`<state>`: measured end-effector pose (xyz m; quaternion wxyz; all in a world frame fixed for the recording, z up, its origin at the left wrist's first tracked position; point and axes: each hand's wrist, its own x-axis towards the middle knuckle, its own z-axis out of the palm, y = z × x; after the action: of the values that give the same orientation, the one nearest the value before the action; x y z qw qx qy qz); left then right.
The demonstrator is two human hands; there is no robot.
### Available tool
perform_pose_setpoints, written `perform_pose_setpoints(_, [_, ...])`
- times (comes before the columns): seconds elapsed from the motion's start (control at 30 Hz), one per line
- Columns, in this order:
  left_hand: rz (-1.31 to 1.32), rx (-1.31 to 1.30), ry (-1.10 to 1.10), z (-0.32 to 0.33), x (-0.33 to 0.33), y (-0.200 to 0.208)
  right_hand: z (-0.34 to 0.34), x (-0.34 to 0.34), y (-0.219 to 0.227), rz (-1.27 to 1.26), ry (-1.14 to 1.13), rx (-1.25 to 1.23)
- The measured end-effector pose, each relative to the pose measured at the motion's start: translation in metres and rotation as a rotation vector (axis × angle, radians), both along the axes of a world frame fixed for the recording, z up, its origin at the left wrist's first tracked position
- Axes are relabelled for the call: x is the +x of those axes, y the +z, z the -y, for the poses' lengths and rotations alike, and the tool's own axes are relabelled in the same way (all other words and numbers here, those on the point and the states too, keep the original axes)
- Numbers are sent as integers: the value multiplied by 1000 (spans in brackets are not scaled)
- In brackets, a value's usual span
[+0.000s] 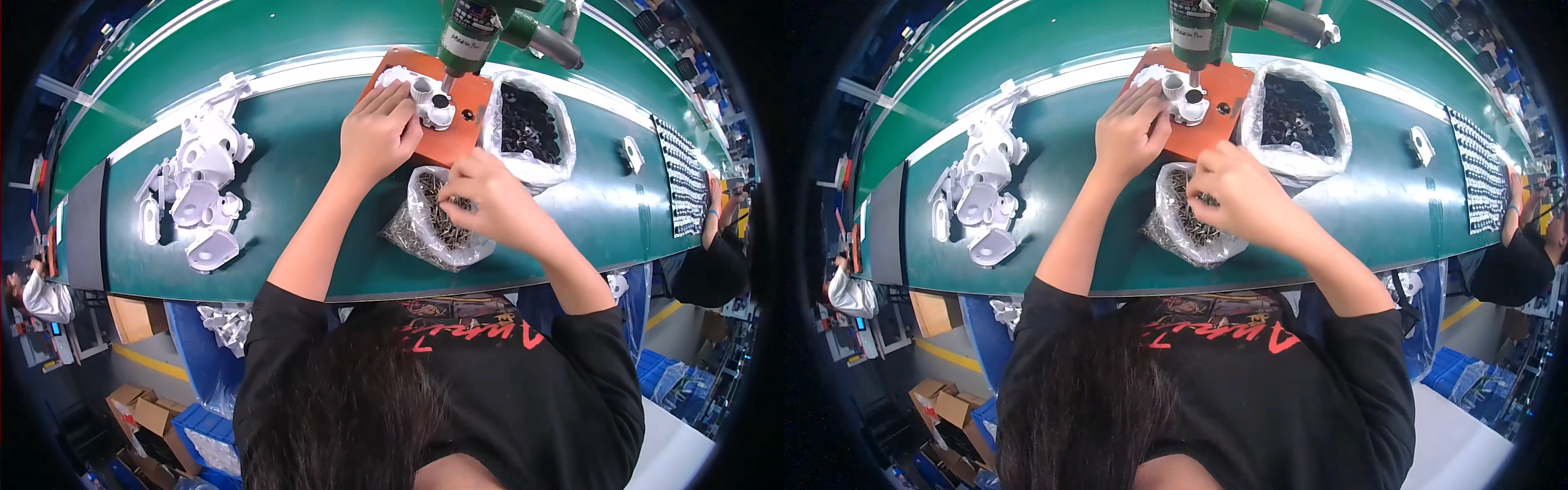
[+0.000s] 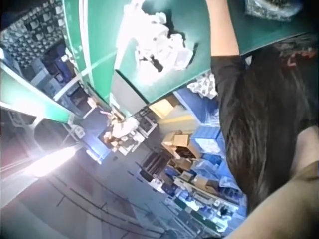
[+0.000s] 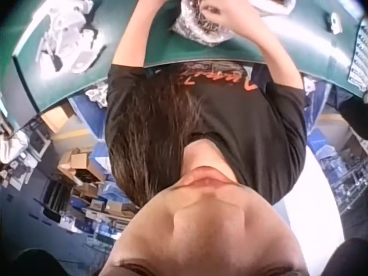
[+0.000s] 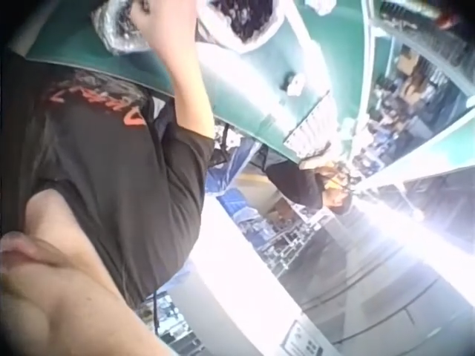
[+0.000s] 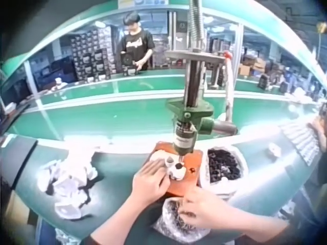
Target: Assembling small white plastic components using a manual press machine on a production line.
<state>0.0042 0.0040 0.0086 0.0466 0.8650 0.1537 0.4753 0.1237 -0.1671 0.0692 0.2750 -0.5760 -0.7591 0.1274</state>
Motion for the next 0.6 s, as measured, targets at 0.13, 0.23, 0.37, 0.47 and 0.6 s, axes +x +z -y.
perform_pose_setpoints(0.13, [1, -3, -2, 0, 1, 0, 3, -2, -10, 18, -35, 50])
perform_pose_setpoints(0.23, [4, -4, 3, 0, 1, 0, -1, -9, -10, 88, -32, 85])
perform_pose_setpoints(0.37, [1, -12, 6, 1, 2, 2, -3, -16, -14, 210, -41, 120])
perform_pose_setpoints(0.47, [4, -18, 11, 2, 1, 2, -3, -18, -13, 258, -36, 108])
perform_pose_setpoints(0.6, [1, -16, 14, 1, 1, 1, -7, -11, -9, 104, -20, 32])
